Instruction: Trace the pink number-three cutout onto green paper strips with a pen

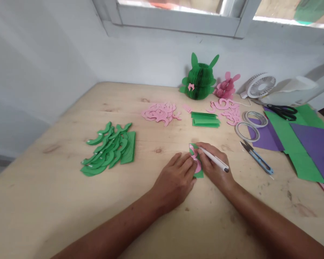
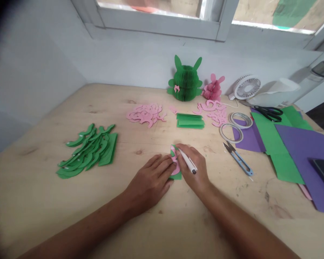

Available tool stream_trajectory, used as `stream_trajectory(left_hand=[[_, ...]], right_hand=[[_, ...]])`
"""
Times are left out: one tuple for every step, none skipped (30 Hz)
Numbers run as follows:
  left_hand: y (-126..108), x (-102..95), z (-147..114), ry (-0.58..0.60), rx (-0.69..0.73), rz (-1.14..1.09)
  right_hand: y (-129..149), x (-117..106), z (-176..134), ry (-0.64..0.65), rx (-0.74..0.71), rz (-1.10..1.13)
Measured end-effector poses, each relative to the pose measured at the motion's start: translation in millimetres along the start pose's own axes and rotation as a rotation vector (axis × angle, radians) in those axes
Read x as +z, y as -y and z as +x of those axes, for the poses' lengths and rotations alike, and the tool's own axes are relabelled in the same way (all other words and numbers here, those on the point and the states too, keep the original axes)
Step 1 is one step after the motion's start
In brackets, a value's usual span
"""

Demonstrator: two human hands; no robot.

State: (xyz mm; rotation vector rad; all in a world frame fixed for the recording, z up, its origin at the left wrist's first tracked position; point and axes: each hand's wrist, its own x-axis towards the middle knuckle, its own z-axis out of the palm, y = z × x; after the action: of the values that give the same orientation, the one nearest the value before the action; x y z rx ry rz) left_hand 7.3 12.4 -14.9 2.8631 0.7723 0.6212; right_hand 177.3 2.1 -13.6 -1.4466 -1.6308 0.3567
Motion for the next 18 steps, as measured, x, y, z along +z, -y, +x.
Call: stream_trajectory(left_hand=[[0.0, -0.1, 0.0, 0.001, -0.002, -0.002], [0.1, -0.1, 0.0, 0.004, -0.005, -0.004], [0.1, -0.1, -0.2, 0.005, -0.008, -0.005], [0.0, -0.3, -0.3, 0.006, -0.011, -0.005], [-0.1, -0.6, -0.3, 0.006, -0.014, -0.006], [-0.3, -1.0, -0.2, 0.005, -0.017, -0.006], [-0.5, -1.7, 0.1, 0.003, -0.02, -0.007], [-0.9, -2.5, 0.5, -0.001, -0.023, -0.01], [-1.2, -3.5, 1.1, -0.007, -0.025, -0.015], [-1.6, -4.6, 1.7, -0.014, -0.027, -0.023], [-1.9, -5.7, 2.4, -0.021, -0.03, -0.034], [-2.1, -6.9, 3.1, -0.029, -0.033, -0.047], [-2.2, -8.1, 3.6, -0.038, -0.037, -0.062], [-2.1, -9.3, 4.0, -0.045, -0.042, -0.079], [-1.9, -10.4, 4.3, -0.049, -0.046, -0.099], [-1.6, -11.6, 4.3, -0.05, -0.05, -0.12], [-1.1, -12.7, 4.2, -0.05, -0.053, -0.144], [-0.4, -13.8, 4.0, -0.052, -0.059, -0.172]], right_hand=[[-0.5, -0.1, 0.0, 0.004, -0.001, -0.007], [-1.0, -0.3, -0.1, 0.011, -0.002, -0.013], [-1.4, -0.5, -0.2, 0.018, -0.002, -0.016], [-1.9, -0.8, -0.3, 0.025, -0.001, -0.016], [-2.3, -0.9, -0.4, 0.03, 0.0, -0.015], [-2.6, -1.1, -0.6, 0.032, 0.0, -0.016], [-2.9, -1.2, -0.7, 0.035, 0.001, -0.018], [-3.1, -1.2, -0.9, 0.037, 0.003, -0.023], [-3.3, -1.1, -1.0, 0.04, 0.004, -0.03], [-3.4, -1.0, -1.2, 0.042, 0.005, -0.041], [-3.6, -0.8, -1.3, 0.043, 0.004, -0.052], [-3.7, -0.6, -1.4, 0.044, 0.003, -0.061], [-4.0, -0.4, -1.5, 0.044, 0.002, -0.068], [-4.3, -0.3, -1.5, 0.043, 0.0, -0.072], [-4.6, -0.2, -1.5, 0.042, 0.0, -0.072], [-4.8, -0.1, -1.5, 0.041, 0.0, -0.072], [-5.0, -0.2, -1.5, 0.042, 0.0, -0.072], [-5.1, -0.3, -1.4, 0.043, -0.001, -0.075]])
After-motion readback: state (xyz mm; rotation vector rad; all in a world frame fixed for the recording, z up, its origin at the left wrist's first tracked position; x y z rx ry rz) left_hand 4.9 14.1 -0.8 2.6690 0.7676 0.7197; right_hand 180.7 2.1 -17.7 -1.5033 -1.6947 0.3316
